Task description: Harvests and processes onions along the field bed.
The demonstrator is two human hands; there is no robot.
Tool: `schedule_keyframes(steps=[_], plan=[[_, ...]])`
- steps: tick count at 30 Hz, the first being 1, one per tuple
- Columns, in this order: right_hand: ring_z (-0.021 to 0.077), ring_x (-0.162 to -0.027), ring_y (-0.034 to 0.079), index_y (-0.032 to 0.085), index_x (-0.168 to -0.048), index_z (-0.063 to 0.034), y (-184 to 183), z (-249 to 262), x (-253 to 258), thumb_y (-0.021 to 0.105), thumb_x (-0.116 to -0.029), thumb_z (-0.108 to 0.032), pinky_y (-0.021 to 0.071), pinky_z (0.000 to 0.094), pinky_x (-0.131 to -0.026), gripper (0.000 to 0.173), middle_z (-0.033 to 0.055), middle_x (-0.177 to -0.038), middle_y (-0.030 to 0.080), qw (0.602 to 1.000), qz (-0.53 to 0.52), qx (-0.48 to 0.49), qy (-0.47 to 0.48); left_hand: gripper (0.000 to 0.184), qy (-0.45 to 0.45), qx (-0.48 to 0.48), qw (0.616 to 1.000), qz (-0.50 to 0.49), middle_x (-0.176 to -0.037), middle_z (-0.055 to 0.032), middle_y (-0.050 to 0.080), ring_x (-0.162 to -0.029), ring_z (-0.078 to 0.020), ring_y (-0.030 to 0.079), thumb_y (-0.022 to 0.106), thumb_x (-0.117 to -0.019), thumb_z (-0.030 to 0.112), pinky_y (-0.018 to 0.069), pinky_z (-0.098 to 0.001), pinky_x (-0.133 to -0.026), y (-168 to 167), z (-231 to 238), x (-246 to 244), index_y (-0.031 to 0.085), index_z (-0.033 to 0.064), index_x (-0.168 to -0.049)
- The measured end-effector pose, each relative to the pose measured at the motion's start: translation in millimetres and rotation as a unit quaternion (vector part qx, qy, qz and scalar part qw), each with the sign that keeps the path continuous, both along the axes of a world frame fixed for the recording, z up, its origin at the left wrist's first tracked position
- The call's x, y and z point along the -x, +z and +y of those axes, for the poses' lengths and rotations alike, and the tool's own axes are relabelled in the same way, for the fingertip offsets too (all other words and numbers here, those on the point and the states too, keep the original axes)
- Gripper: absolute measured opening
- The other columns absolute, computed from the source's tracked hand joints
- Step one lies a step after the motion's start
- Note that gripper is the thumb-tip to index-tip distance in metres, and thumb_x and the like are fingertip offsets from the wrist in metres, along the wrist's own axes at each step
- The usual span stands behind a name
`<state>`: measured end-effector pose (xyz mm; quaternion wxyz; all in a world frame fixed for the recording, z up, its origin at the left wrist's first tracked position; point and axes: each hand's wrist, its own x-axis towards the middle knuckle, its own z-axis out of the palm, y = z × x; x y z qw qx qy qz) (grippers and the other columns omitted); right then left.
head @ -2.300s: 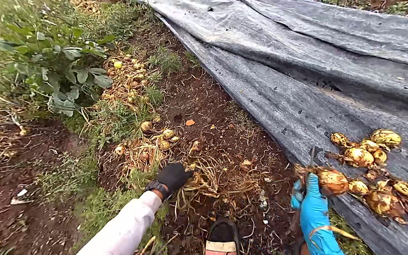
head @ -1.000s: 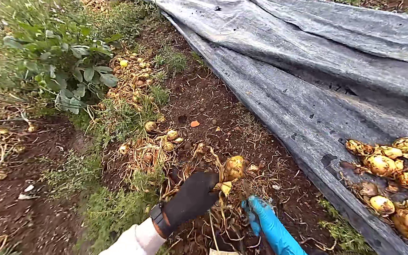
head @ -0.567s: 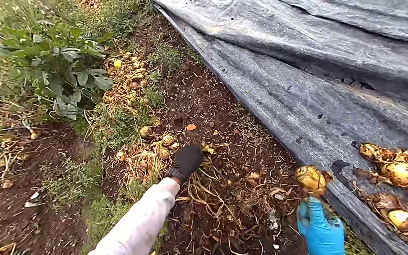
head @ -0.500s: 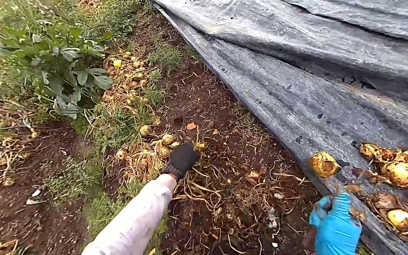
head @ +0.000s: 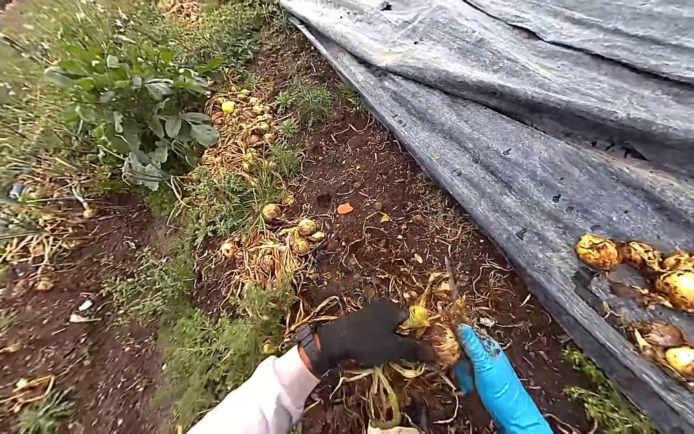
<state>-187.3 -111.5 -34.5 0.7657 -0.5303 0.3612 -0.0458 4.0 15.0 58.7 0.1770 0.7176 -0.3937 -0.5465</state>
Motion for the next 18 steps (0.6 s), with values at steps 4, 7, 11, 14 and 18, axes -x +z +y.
schedule_keyframes(steps=[4,7,11,14,18], plan=[[0.0031,-0.037,0.038,0.060,-0.073,-0.0201,9,21,-2,0.060,-0.0924,-0.063,0.0369,0.0226,-0.036,0.047,-0.0094,-0.049,0.045,0.999,-0.023,-0.045,-0.003,0.055,0.061,0.014,0.998,-0.018,-0.081,-0.0076,0.067,-0.078,-0.0191,0.066,0.070,-0.0920,0.059,0.0549,-0.0454,-0.074,-3,18,5,0.069,0.0036,-0.089],[0.0051,-0.043,0.041,0.060,-0.072,-0.0172,-5,37,-3,0.057,-0.0964,-0.057,0.0398,0.0271,-0.044,0.046,-0.0091,-0.053,0.045,0.998,0.010,-0.010,0.063,0.059,-0.022,-0.039,0.964,-0.263,-0.086,-0.0136,0.070,-0.087,-0.0335,0.070,0.066,-0.0872,0.067,0.0546,-0.0591,-0.075,-10,26,0,0.069,0.0082,-0.094],[0.0080,-0.041,0.041,0.057,-0.071,-0.0145,-21,49,-7,0.048,-0.1021,-0.056,0.0411,0.0291,-0.041,0.052,-0.0064,-0.052,0.044,0.996,0.040,-0.027,0.073,0.058,0.132,-0.109,0.939,-0.300,-0.097,-0.0095,0.073,-0.098,-0.0281,0.071,0.058,-0.0939,0.067,0.0566,-0.0559,-0.087,-30,35,-25,0.073,0.0120,-0.104],[0.0108,-0.044,0.050,0.059,-0.097,-0.0095,-38,36,-1,0.050,-0.1005,-0.054,0.0523,0.0312,-0.046,0.046,-0.0051,-0.057,0.049,0.983,0.067,-0.130,0.116,0.046,0.101,0.006,0.976,-0.194,-0.109,-0.0123,0.071,-0.106,-0.0265,0.068,0.063,-0.0988,0.049,0.0540,-0.0510,-0.096,-21,40,0,0.070,0.0046,-0.109],[0.0038,-0.061,0.059,0.060,-0.114,-0.0015,-27,51,-7,0.078,-0.0838,-0.037,0.0556,0.0263,-0.059,0.050,-0.0022,-0.079,0.065,0.998,0.051,-0.032,0.009,0.031,-0.020,0.042,0.990,-0.131,-0.094,-0.0211,0.070,-0.096,-0.0394,0.069,0.068,-0.0936,0.030,0.0529,-0.0617,-0.083,-36,39,43,0.068,-0.0014,-0.089]])
